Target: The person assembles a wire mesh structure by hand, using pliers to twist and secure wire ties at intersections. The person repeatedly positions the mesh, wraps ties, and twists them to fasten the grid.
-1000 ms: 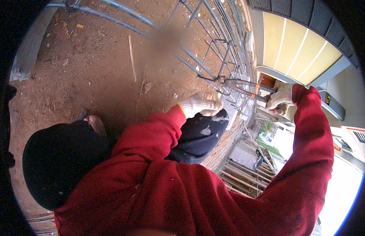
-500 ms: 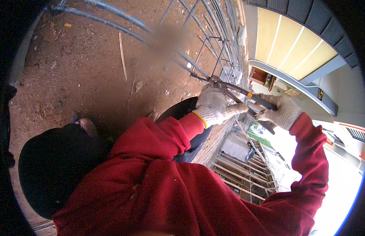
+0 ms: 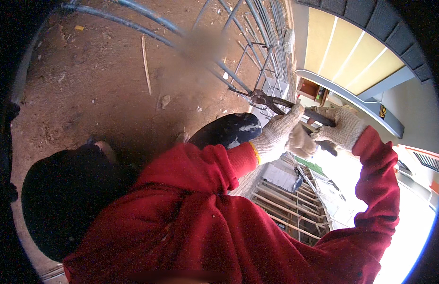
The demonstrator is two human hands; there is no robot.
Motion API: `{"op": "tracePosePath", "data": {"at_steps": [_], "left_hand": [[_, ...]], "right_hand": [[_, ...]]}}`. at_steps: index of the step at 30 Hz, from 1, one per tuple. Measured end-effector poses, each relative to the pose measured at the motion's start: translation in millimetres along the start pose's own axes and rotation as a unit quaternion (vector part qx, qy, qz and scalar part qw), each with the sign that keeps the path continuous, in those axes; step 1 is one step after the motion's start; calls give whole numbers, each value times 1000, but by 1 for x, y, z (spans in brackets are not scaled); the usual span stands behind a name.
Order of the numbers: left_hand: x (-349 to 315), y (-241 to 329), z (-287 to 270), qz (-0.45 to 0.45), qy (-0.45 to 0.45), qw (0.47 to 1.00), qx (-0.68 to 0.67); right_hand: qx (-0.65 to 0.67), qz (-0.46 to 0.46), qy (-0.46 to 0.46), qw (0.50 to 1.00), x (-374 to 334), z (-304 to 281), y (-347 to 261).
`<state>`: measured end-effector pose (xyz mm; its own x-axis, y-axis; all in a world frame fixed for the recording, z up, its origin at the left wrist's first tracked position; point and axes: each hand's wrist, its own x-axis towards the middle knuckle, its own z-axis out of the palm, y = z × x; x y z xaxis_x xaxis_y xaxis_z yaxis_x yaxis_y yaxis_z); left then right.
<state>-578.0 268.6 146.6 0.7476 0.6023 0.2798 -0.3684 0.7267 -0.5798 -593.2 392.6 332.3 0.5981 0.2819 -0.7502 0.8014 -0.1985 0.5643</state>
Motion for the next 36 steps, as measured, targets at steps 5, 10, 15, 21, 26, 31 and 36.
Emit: {"op": "tracePosePath", "data": {"at_steps": [5, 10, 15, 21, 26, 31, 36], "left_hand": [[-5, 6, -28, -63, 17, 997, 44], [24, 14, -20, 186, -49, 963, -189], [37, 13, -3, 191, -17, 922, -336], [45, 5, -11, 177, 44, 931, -316], [38, 3, -15, 176, 63, 940, -286], [42, 11, -4, 191, 112, 922, -318], [52, 16, -1, 251, -33, 909, -331]], "right_hand": [[156, 94, -61, 981, 5, -7, 4], [160, 134, -56, 976, 9, -8, -14], [-395, -26, 255, 882, -22, 45, -26], [-457, 70, 326, 825, 7, 78, 28], [-128, 164, -17, 978, 26, 26, 30], [94, 234, -145, 957, 18, 13, -10], [-499, -30, 376, 780, -26, 79, -12]]}}
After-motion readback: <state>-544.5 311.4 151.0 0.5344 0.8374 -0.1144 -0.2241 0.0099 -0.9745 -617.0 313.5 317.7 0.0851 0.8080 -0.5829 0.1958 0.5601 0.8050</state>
